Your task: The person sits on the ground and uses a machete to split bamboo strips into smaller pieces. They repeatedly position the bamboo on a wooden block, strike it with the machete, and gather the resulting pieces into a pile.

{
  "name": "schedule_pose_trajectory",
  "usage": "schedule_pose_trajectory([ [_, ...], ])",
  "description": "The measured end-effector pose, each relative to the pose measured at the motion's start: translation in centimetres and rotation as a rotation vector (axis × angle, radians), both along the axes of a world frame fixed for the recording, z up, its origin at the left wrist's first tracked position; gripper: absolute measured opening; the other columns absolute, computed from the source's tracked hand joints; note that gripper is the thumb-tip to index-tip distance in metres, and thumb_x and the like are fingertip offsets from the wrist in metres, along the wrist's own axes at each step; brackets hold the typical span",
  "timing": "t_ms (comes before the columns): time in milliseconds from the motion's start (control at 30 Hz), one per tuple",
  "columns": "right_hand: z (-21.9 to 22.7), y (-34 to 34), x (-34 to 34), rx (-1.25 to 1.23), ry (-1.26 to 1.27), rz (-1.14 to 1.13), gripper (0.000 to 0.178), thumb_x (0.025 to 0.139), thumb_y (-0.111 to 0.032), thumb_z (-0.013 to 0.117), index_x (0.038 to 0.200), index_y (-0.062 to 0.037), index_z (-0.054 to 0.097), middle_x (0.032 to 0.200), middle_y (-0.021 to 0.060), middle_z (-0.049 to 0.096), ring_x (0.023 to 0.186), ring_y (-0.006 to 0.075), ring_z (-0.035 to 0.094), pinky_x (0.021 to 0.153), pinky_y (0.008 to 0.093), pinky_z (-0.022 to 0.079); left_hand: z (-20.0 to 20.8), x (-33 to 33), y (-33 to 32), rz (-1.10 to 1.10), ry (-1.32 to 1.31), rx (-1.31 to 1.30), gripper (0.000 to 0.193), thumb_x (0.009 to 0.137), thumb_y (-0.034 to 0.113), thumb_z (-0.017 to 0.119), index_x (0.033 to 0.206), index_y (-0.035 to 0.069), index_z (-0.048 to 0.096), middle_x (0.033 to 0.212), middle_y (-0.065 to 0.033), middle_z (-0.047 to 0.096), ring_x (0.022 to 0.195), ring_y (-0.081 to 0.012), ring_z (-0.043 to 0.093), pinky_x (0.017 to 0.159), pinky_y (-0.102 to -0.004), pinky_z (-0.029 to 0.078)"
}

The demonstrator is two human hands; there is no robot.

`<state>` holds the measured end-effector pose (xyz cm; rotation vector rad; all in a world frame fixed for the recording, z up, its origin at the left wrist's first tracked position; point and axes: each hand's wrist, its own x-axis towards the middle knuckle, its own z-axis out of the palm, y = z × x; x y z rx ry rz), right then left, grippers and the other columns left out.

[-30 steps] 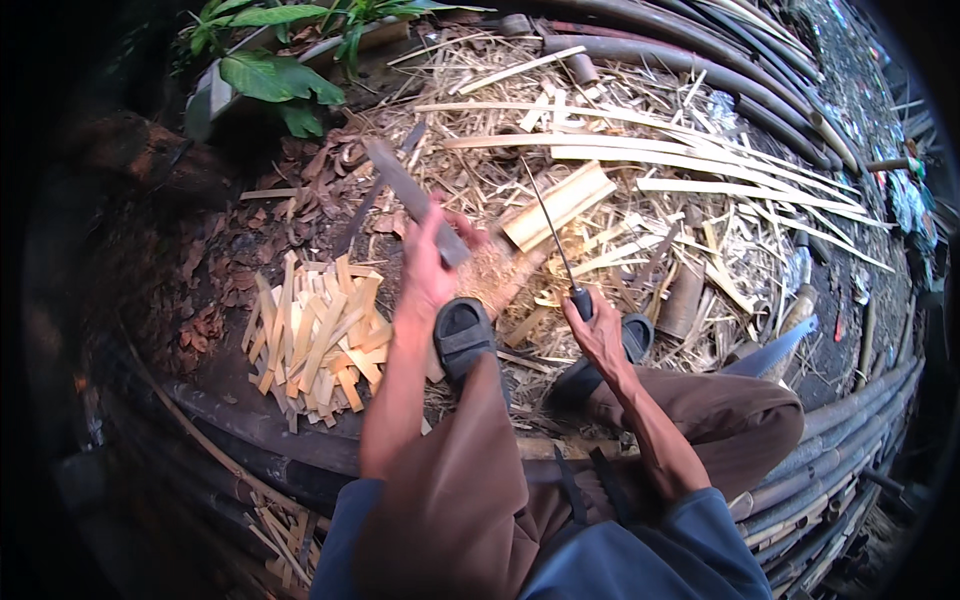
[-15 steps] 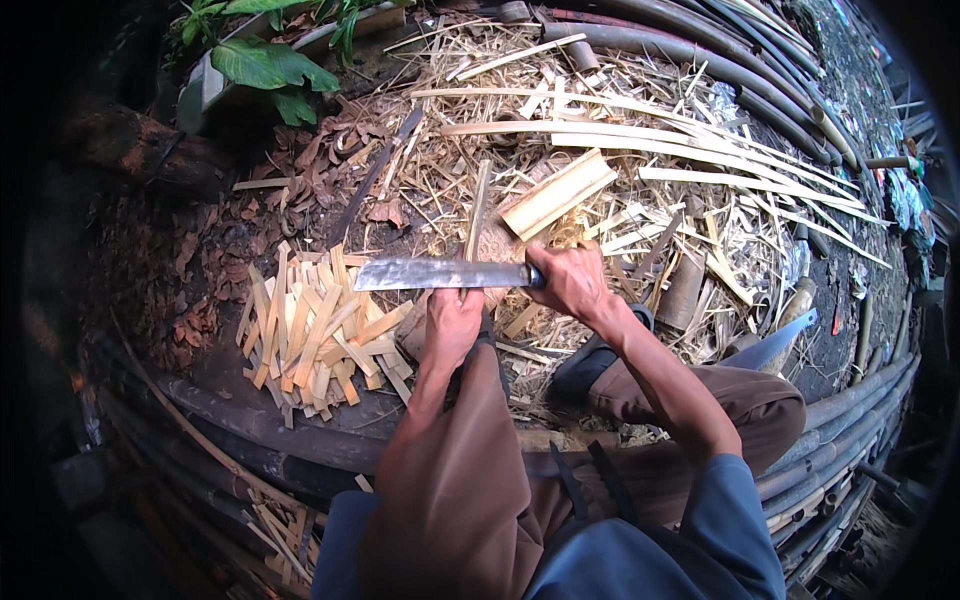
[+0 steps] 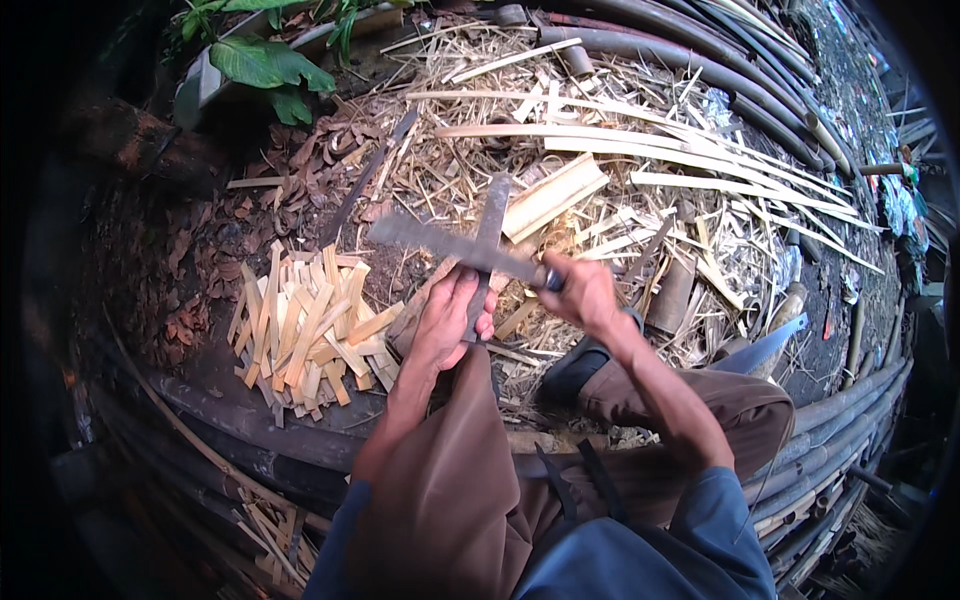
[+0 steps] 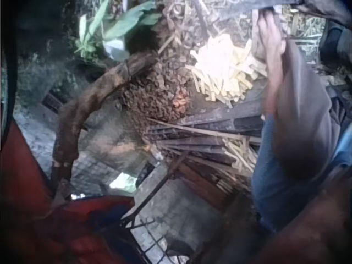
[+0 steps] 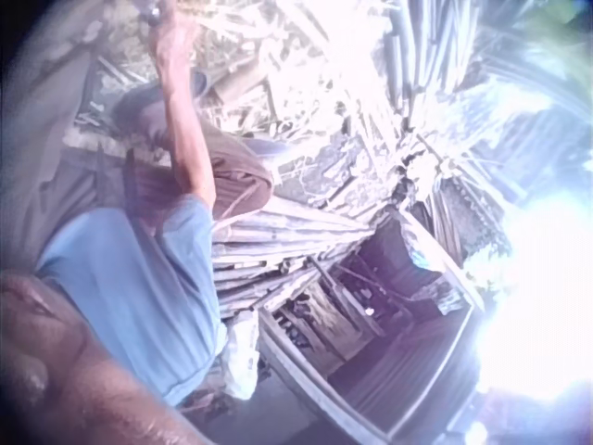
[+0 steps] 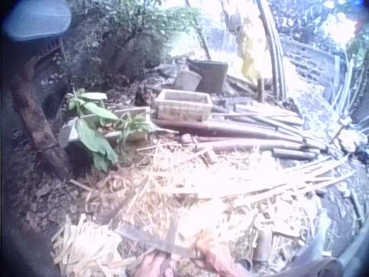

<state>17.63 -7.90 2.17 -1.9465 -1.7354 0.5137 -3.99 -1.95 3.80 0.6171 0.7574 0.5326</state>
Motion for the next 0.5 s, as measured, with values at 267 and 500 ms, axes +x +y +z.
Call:
schedule_pose_trajectory([
  [267, -1.7, 2.5, 9.6, -0.171, 0.002, -0.474, 0.025, 0.083, -0.024, 0.073, 0.105, -0.0138, 0.069, 0.069, 0.0056, 0.071, 0.057, 0.0169, 0.067, 0.047, 0.0321, 0.052, 4.1, -2.7, -2.1, -0.145, -0.063, -0.112, 0.050, 0.108, 0.026, 0.044, 0.153, 0.011, 0.030, 0.078, -0.0053, 0.052, 0.051, -0.0094, 0.045, 0.044, -0.0234, 0.039],
  [500, 3.4, 4.1, 2.4, 0.053, 0.182, 0.000, 0.020, 0.087, -0.025, 0.072, 0.091, -0.0061, 0.068, 0.068, 0.0119, 0.069, 0.061, 0.0202, 0.067, 0.055, 0.0363, 0.054, 0.0, -2.5, 2.1, -0.396, -0.192, -0.354, 0.062, 0.106, 0.039, 0.044, 0.154, 0.004, 0.028, 0.082, -0.0079, 0.056, 0.053, -0.0107, 0.047, 0.046, -0.0235, 0.041],
])
